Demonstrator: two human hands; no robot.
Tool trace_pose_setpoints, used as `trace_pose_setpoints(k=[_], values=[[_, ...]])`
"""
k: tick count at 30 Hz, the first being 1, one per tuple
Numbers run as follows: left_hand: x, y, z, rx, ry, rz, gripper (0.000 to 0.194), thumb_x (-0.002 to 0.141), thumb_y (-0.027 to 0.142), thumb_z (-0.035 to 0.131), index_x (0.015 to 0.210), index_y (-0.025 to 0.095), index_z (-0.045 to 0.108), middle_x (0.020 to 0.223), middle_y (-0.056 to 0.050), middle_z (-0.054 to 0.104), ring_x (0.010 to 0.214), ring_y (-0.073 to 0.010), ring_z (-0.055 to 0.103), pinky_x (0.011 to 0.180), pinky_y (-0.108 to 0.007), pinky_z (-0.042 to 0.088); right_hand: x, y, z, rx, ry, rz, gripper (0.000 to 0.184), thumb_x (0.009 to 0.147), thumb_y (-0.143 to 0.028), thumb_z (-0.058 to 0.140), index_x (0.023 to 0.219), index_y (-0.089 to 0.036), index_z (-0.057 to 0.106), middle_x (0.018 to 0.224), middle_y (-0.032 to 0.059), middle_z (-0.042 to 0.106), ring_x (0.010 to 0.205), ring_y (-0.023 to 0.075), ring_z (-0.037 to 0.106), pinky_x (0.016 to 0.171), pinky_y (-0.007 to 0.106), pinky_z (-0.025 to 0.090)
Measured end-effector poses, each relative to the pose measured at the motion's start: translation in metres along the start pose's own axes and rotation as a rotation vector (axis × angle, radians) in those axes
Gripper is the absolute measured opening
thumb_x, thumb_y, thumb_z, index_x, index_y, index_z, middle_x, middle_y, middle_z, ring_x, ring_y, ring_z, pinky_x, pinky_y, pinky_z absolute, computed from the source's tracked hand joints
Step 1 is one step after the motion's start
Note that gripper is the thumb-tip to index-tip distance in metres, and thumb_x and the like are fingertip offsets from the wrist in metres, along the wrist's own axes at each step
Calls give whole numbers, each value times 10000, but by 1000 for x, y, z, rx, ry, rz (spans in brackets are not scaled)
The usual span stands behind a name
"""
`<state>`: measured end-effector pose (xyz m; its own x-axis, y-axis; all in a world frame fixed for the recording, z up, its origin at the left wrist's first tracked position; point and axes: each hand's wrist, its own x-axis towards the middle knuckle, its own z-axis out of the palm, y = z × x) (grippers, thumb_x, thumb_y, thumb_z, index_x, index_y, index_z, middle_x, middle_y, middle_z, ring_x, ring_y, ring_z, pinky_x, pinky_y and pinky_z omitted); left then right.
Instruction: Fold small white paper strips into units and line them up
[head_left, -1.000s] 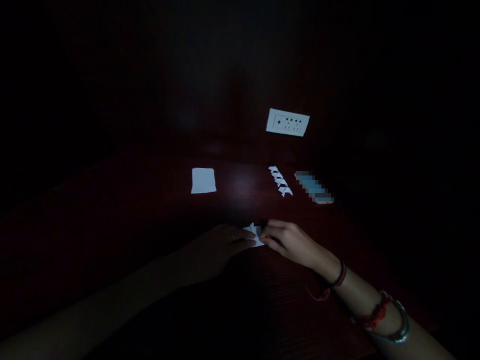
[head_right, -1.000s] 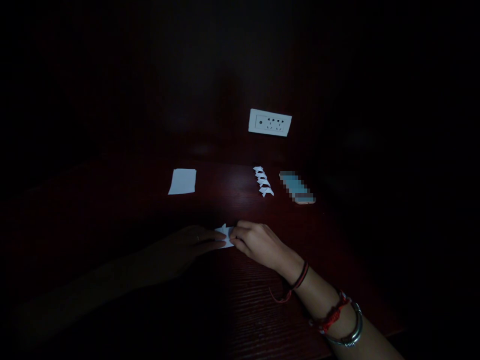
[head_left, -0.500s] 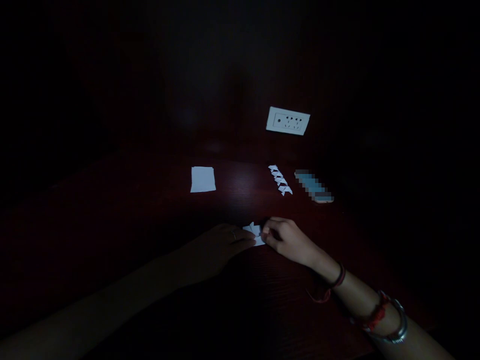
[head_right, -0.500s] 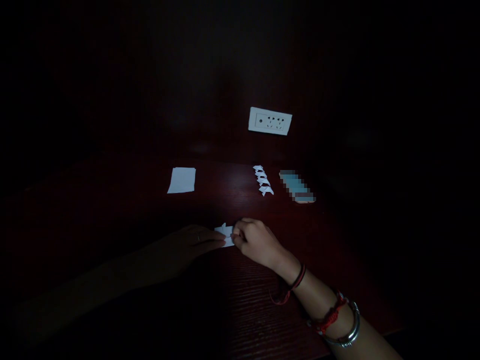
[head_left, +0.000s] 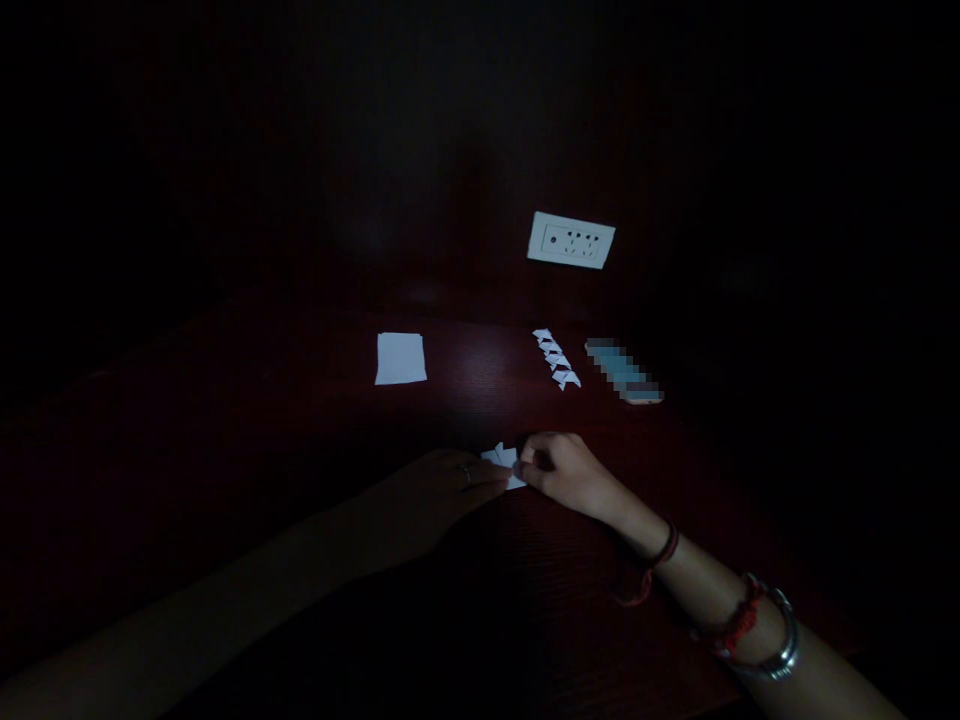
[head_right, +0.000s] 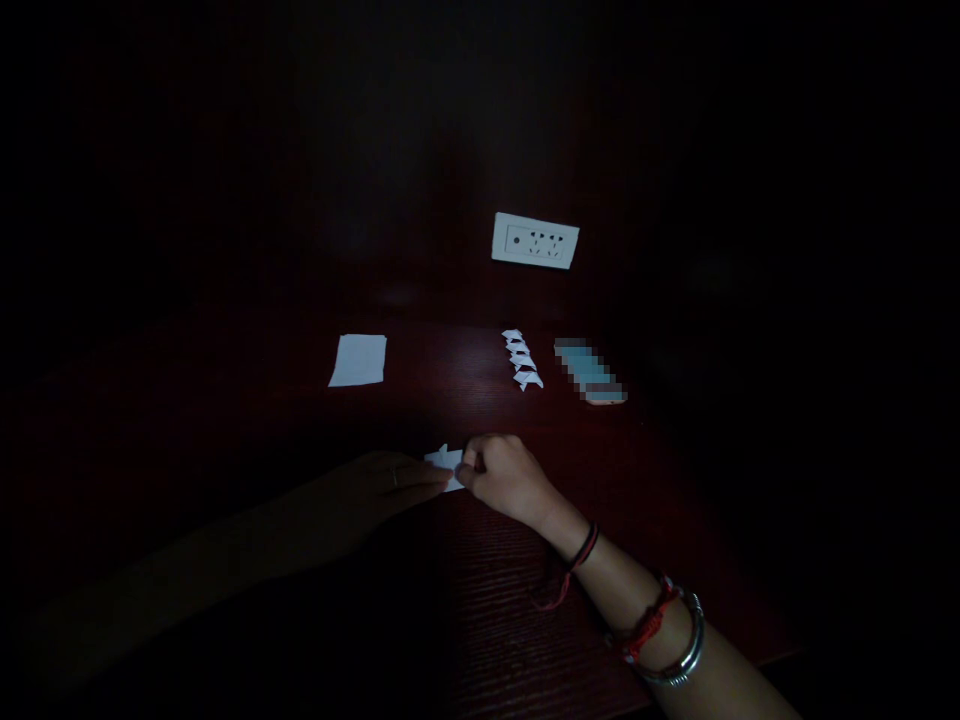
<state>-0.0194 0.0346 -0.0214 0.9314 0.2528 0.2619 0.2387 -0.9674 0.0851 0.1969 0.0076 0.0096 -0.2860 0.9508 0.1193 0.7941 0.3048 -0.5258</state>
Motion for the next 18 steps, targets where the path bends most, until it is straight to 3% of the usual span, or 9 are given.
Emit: trace_pose_setpoints(k=[18], values=[[4,7,-11,46,-39,-57,610,754,69,441,1299,234,221,1313,-30,335,1165,-235,298,925,-386,243,0,2,1,23,15,54,79,728,-230,518,733,-161,555,637,-6,569,564,91,513,526,194,359]])
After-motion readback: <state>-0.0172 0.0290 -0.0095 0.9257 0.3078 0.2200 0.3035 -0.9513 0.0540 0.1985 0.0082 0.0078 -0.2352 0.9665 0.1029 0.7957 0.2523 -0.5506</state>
